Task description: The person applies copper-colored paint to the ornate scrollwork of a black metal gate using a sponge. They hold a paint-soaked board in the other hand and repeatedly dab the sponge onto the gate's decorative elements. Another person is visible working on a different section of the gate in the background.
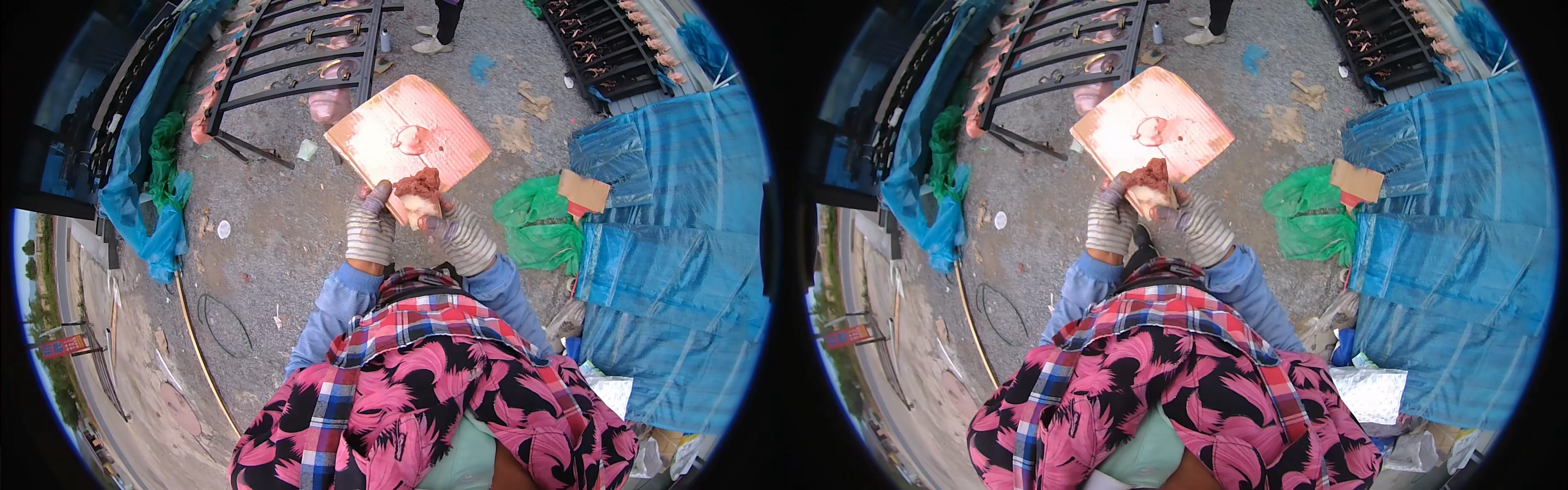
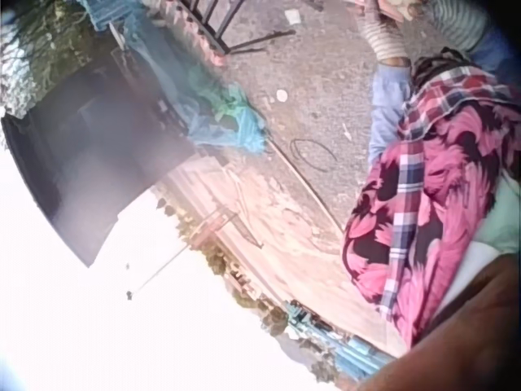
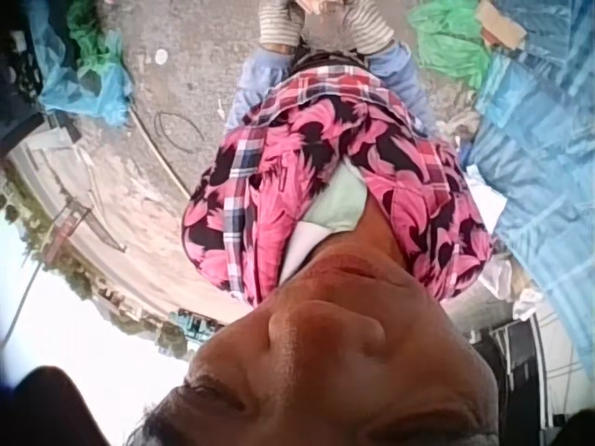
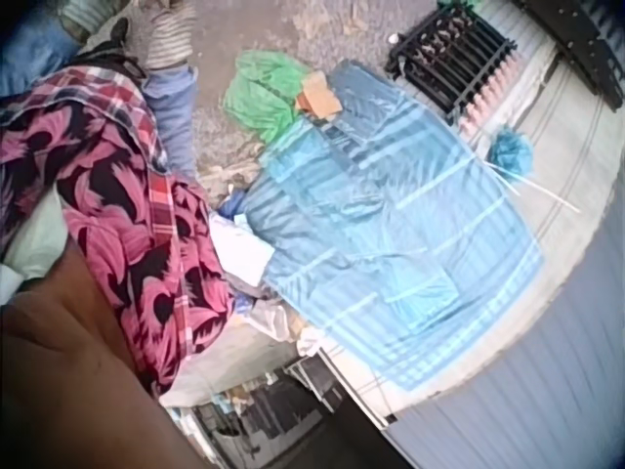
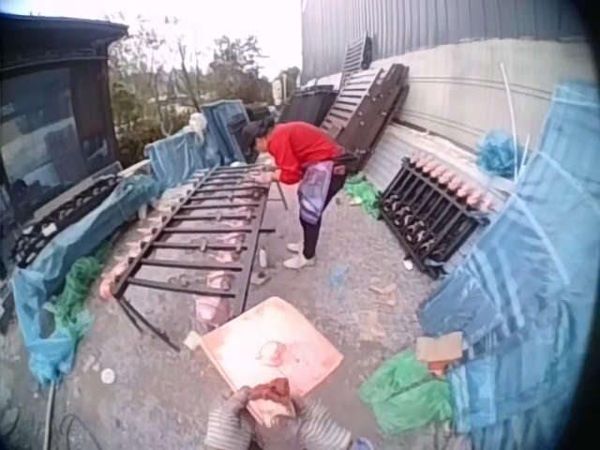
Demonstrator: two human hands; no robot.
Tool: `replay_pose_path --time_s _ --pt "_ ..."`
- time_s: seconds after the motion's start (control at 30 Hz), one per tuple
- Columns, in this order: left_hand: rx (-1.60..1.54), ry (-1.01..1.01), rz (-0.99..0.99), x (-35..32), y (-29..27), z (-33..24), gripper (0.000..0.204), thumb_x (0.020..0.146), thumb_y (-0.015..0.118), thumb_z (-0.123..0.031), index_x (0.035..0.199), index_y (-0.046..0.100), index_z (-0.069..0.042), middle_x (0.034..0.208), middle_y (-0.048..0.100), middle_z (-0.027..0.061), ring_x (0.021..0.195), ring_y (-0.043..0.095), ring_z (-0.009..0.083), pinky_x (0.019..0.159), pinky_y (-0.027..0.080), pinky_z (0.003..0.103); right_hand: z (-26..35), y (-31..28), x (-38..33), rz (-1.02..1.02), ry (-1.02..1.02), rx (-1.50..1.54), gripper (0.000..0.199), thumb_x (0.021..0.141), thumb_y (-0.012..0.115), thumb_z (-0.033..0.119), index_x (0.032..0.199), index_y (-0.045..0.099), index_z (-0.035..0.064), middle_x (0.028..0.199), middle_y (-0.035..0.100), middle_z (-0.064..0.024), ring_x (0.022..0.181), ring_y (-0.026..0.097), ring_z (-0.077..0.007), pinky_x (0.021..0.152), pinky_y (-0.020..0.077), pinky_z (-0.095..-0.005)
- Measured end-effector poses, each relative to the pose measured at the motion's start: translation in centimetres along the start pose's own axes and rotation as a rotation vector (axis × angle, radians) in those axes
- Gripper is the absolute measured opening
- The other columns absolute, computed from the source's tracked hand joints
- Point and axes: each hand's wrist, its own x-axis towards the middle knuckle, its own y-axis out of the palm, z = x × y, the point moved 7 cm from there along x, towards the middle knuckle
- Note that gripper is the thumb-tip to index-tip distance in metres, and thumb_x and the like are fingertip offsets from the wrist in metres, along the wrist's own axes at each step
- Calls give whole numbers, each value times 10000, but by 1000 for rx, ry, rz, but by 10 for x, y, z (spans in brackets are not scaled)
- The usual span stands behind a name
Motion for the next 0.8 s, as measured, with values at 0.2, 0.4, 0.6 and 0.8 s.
replay_pose_path --time_s 0.2,0.4,0.6,0.8 --pt "86 -135 14 -5 6 14 263 773 587 -80 1014 501 -21 947 569 79 840 577 178 731 501 304 3 -31 3 -173 -45 -122 492 696 685 275 1074 522 5 966 575 -38 864 522 -117 741 425 -251" --pt "60 -373 167 -2 27 38 328 787 579 -144 1073 475 -22 1007 559 80 911 559 189 801 466 341 16 -48 -7 -349 -86 -141 479 699 681 265 1065 525 -2 941 574 -39 842 524 -110 725 426 -242" --pt "108 -702 285 17 35 69 364 763 593 -115 1098 483 -22 1032 553 118 893 567 207 736 485 299 31 -107 -42 -692 -322 63 439 684 684 180 1057 526 11 956 572 -23 867 518 -111 748 410 -234" --pt "439 -854 377 52 17 89 369 772 587 -131 1101 474 -7 1000 555 104 845 564 191 713 470 263 18 -148 -68 -987 -288 88 364 673 694 129 993 568 12 924 592 -15 844 539 -108 747 403 -229"
